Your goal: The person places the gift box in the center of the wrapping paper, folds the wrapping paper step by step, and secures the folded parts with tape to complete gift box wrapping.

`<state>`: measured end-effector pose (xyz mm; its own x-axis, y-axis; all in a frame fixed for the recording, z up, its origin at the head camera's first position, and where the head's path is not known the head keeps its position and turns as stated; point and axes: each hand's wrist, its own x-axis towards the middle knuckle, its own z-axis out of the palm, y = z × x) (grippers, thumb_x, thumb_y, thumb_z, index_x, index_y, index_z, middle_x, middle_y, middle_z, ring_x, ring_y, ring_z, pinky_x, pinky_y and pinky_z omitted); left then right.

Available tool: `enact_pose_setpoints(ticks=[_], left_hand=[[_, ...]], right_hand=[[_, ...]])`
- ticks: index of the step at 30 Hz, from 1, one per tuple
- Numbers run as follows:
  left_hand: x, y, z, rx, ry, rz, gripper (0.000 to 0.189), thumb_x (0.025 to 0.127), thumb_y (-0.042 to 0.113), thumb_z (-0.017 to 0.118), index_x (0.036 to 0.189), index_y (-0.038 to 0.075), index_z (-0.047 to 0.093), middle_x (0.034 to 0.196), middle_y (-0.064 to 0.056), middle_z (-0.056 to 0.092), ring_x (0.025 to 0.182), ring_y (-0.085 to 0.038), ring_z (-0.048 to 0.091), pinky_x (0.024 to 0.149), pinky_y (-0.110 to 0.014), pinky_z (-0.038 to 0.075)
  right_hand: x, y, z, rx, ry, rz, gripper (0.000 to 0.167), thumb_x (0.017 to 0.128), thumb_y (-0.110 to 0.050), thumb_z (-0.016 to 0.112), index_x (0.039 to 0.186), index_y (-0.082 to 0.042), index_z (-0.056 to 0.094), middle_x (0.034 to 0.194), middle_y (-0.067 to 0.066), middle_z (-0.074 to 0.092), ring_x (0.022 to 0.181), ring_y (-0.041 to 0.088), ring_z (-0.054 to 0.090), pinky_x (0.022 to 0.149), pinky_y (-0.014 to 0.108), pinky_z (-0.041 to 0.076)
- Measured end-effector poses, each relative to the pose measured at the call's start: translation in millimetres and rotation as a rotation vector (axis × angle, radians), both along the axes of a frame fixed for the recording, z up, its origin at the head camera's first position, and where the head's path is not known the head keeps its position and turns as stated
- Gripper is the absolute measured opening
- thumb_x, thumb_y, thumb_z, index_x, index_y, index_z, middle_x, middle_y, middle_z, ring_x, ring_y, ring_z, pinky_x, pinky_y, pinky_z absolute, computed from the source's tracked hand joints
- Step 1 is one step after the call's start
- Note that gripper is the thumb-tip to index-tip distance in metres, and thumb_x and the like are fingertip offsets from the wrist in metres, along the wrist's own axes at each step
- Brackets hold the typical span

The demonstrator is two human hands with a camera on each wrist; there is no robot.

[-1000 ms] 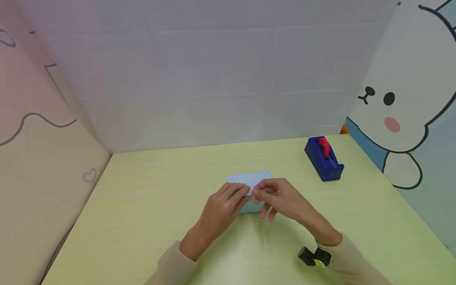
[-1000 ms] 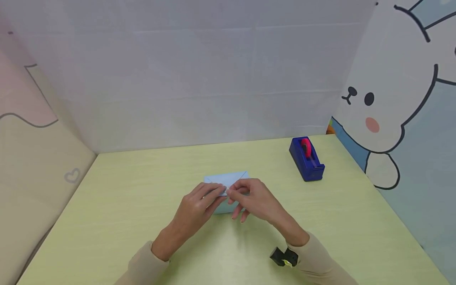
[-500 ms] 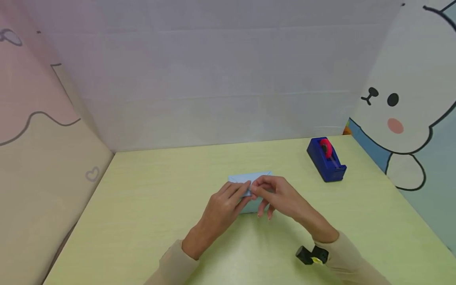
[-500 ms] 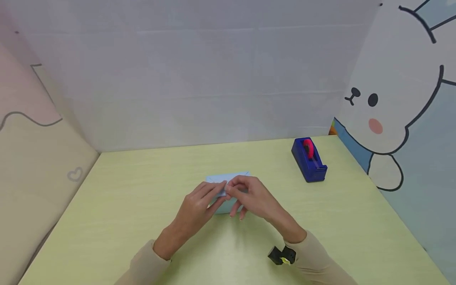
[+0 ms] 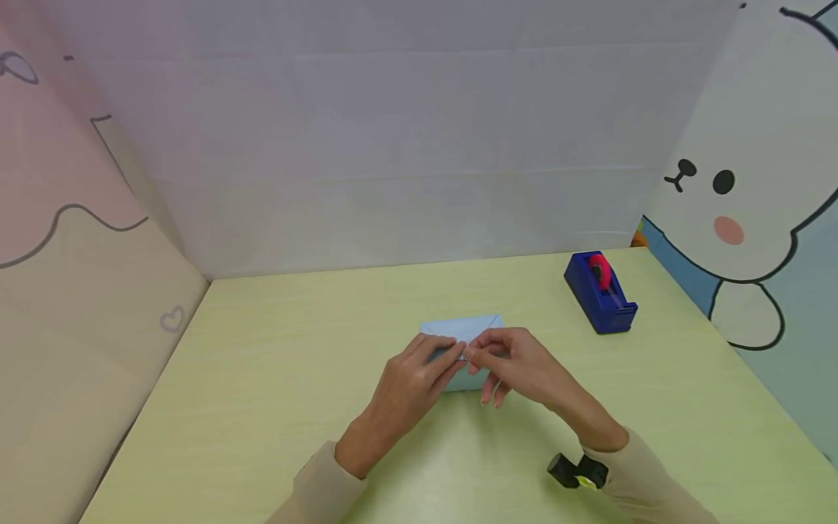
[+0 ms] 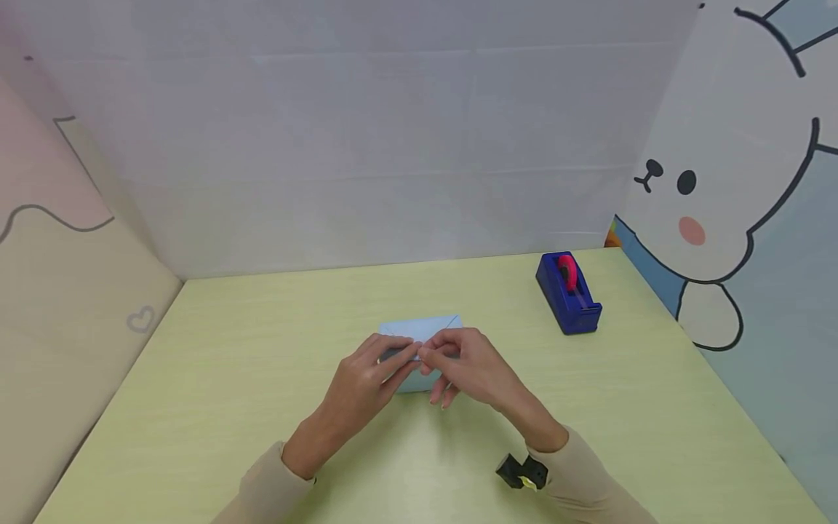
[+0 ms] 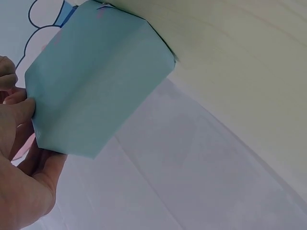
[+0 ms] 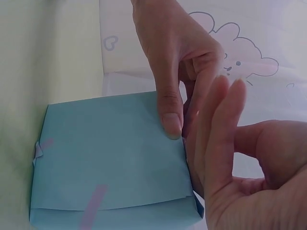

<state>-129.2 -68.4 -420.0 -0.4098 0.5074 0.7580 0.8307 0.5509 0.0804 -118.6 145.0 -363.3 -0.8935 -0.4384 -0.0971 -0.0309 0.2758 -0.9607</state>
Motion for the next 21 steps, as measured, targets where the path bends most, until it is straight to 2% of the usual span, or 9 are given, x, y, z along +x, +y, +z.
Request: enact_pose_setpoints(ticks=[7,13,21], left_hand=[[0.9,0.7,0.8,-0.014,0.015,0.013,0.033,0.086,0.012,0.085,0.118,0.006,0.077,0.106,-0.007,0.068,0.095,-0.02,0.066,0.069,-0.017,0.055],[2.1,1.6,1.9,-0.078,0.061,0.056,0.032,0.083,0.007,0.086,0.114,0.009,0.078,0.106,-0.007,0.068,0.095,-0.021,0.066,0.064,-0.018,0.055],[2.0,2.4,2.1,-0.096,0.077,0.079,0.032,0.084,0.003,0.084,0.115,0.01,0.079,0.105,-0.005,0.069,0.094,-0.02,0.066,0.063,-0.018,0.055]], right_hand=[[0.4,1.2,0.6,-0.022,-0.013,0.015,0.029,0.105,-0.018,0.06,0.112,0.01,0.062,0.087,0.012,0.066,0.06,0.027,0.07,0.054,0.04,0.06],[1.0,1.7,1.0,-0.016,-0.013,0.025,0.03,0.105,-0.019,0.061,0.11,0.01,0.063,0.085,0.012,0.068,0.063,0.028,0.072,0.056,0.04,0.061],[3.5,3.1,-0.8,-0.032,-0.049,-0.013,0.028,0.104,-0.017,0.063,0.106,0.01,0.063,0.085,0.013,0.073,0.069,0.03,0.075,0.061,0.041,0.062]])
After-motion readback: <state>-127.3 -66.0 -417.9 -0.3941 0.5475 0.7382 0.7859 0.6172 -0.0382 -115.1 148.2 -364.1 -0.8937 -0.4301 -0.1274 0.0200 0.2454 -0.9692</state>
